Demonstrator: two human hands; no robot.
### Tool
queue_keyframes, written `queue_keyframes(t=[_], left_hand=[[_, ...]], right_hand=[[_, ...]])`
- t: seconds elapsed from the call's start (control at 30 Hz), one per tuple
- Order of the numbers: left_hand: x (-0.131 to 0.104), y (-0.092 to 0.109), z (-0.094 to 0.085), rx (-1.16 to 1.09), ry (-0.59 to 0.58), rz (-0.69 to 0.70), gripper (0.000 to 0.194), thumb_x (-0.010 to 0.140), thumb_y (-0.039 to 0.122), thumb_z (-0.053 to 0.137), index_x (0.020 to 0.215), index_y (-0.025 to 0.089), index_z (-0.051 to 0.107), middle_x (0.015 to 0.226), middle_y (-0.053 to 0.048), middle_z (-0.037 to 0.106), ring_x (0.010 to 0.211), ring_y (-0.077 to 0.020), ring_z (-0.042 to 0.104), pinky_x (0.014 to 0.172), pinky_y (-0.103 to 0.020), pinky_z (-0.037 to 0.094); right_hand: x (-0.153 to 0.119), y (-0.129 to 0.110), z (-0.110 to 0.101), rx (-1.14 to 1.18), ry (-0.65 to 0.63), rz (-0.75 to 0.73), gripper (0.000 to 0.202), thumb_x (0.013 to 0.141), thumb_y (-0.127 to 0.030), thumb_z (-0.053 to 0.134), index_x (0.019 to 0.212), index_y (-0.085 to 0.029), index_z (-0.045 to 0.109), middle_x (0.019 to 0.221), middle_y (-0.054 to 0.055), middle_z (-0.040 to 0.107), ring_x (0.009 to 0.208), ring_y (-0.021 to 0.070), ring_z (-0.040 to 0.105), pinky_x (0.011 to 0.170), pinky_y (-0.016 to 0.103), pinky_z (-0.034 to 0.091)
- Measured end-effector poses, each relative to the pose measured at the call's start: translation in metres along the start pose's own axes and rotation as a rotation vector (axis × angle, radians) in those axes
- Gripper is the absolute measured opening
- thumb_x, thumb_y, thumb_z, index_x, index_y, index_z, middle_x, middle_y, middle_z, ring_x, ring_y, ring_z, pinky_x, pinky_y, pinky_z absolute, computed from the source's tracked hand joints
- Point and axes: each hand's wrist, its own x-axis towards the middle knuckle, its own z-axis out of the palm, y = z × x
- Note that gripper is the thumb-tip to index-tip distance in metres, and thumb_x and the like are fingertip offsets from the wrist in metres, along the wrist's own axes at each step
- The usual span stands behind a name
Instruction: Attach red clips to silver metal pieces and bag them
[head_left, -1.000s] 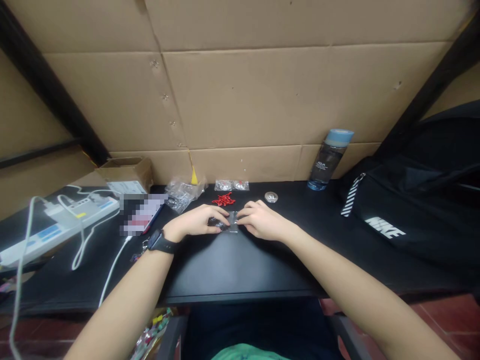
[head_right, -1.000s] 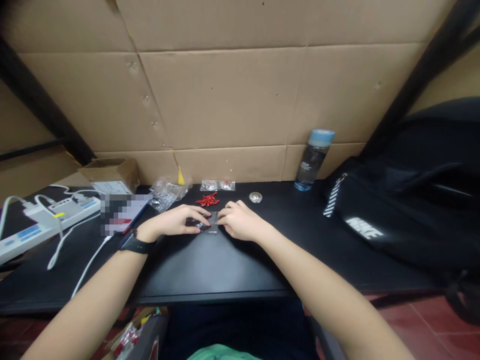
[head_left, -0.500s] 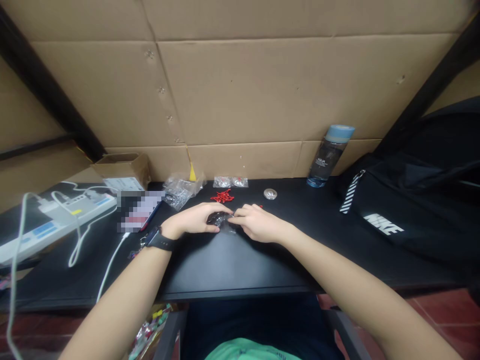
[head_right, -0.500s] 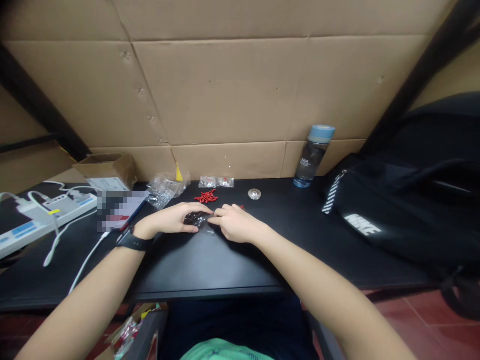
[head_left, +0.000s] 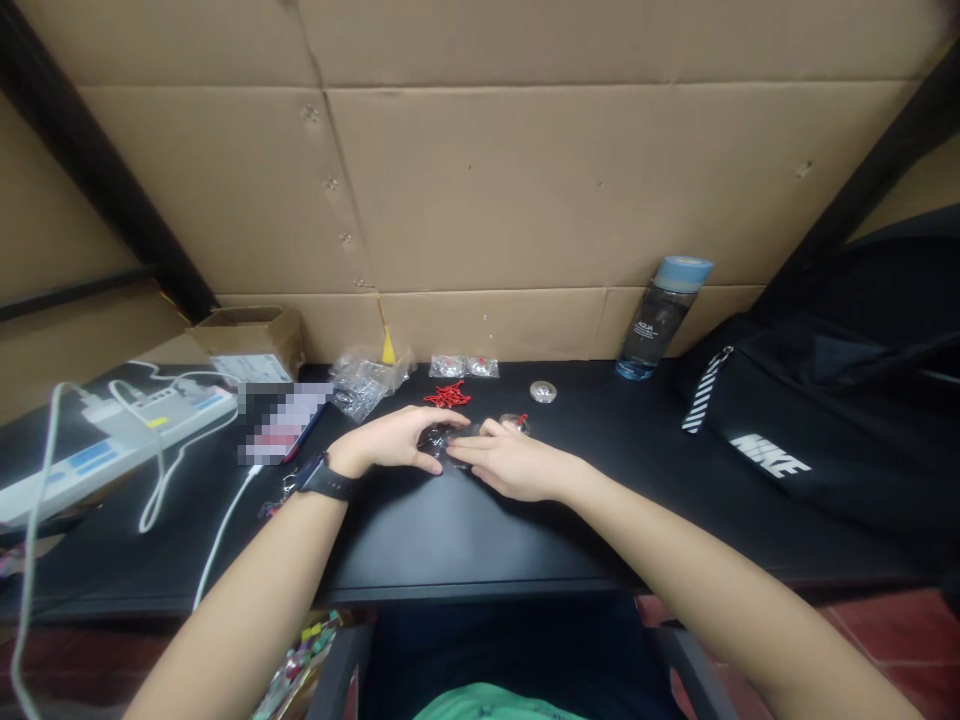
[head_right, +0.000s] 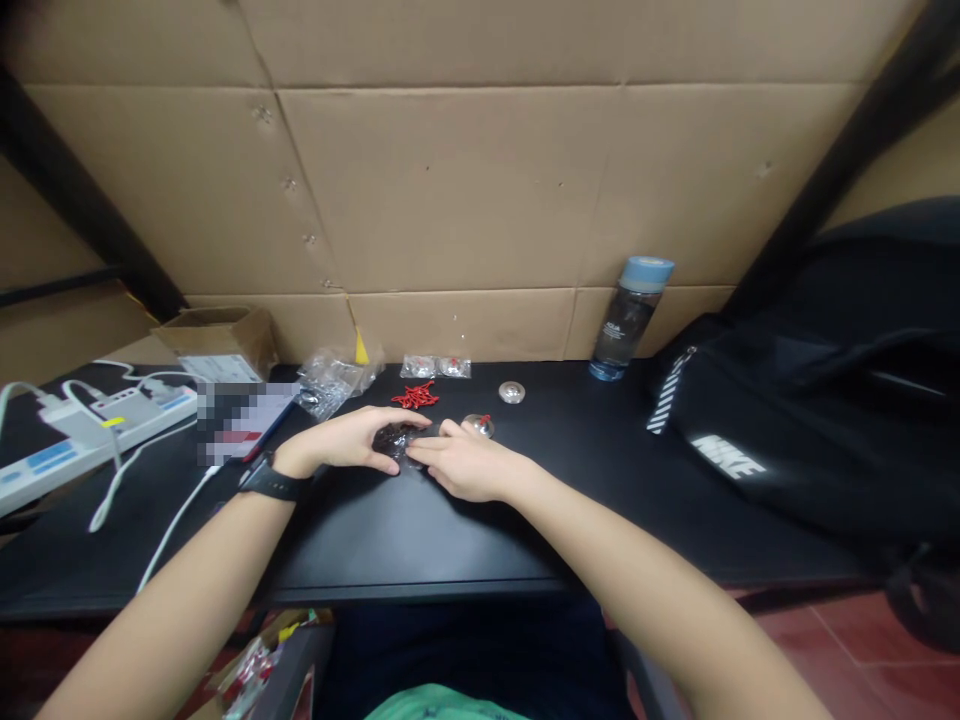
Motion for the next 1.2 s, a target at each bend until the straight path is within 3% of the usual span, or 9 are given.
queue_keyframes(t=[0.23,0.43,0.53,0.7,0.9,1.0,1.2], left_hand=[[0.0004,0.0008,-0.0007,-0.022,-0.022,-0.003,0.08,0.073,0.035,0.087,0.146,0.026,0.054,0.144,-0.009,0.061,0.128,-0.0271,0.06,0.107,-0.036,0.046],[-0.0002,0.0037,-0.0004,-0.054,-0.013,0.002,0.079,0.073,0.033,0.086,0.146,0.026,0.054,0.14,-0.009,0.064,0.122,-0.0269,0.064,0.102,-0.036,0.049],[-0.0012,0.0053,-0.0017,-0.06,-0.008,-0.002,0.08,0.073,0.032,0.086,0.146,0.026,0.054,0.14,-0.009,0.064,0.121,-0.0269,0.064,0.102,-0.036,0.049],[-0.0044,0.0051,-0.0065,-0.051,0.014,-0.041,0.08,0.073,0.028,0.086,0.146,0.027,0.053,0.143,-0.008,0.061,0.128,-0.0272,0.06,0.108,-0.039,0.047],[-0.006,0.0038,-0.0095,-0.039,0.002,-0.034,0.08,0.073,0.032,0.087,0.146,0.027,0.053,0.145,-0.009,0.06,0.131,-0.0279,0.058,0.112,-0.041,0.045],[-0.0065,0.0041,-0.0097,-0.007,-0.008,-0.047,0.081,0.073,0.033,0.087,0.146,0.028,0.053,0.145,-0.008,0.06,0.13,-0.0283,0.059,0.111,-0.04,0.045],[-0.007,-0.0011,-0.0078,0.001,-0.035,-0.058,0.078,0.074,0.029,0.085,0.145,0.029,0.054,0.143,-0.007,0.061,0.129,-0.0268,0.06,0.11,-0.037,0.045]], right_hand=[[0.003,-0.0029,0.0034,-0.004,-0.047,0.054,0.054,0.104,-0.045,0.045,0.15,-0.018,0.05,0.15,0.012,0.055,0.107,0.03,0.048,0.099,0.051,0.044],[0.0034,-0.0059,-0.0022,0.068,-0.076,0.07,0.079,0.093,-0.069,0.053,0.153,-0.018,0.047,0.161,0.013,0.041,0.123,0.0371,0.043,0.103,0.056,0.04],[0.0027,-0.005,-0.0032,0.064,-0.1,0.066,0.079,0.093,-0.068,0.052,0.156,-0.02,0.043,0.164,0.012,0.035,0.124,0.0384,0.042,0.105,0.058,0.038],[0.0023,-0.0019,-0.0011,0.044,-0.133,0.063,0.08,0.094,-0.068,0.051,0.162,-0.032,0.029,0.168,0.011,0.028,0.12,0.0373,0.044,0.104,0.06,0.036],[0.0017,-0.0032,-0.0039,0.015,-0.112,0.068,0.08,0.092,-0.069,0.054,0.161,-0.037,0.029,0.165,0.01,0.035,0.111,0.0344,0.045,0.099,0.059,0.038],[0.0007,-0.0041,-0.004,0.001,-0.11,0.062,0.078,0.092,-0.07,0.053,0.16,-0.036,0.033,0.164,0.008,0.036,0.114,0.0364,0.045,0.101,0.06,0.037],[0.0054,-0.0076,0.0013,-0.003,-0.122,0.068,0.08,0.097,-0.07,0.042,0.16,-0.022,0.034,0.163,0.01,0.038,0.121,0.0387,0.043,0.102,0.057,0.039]])
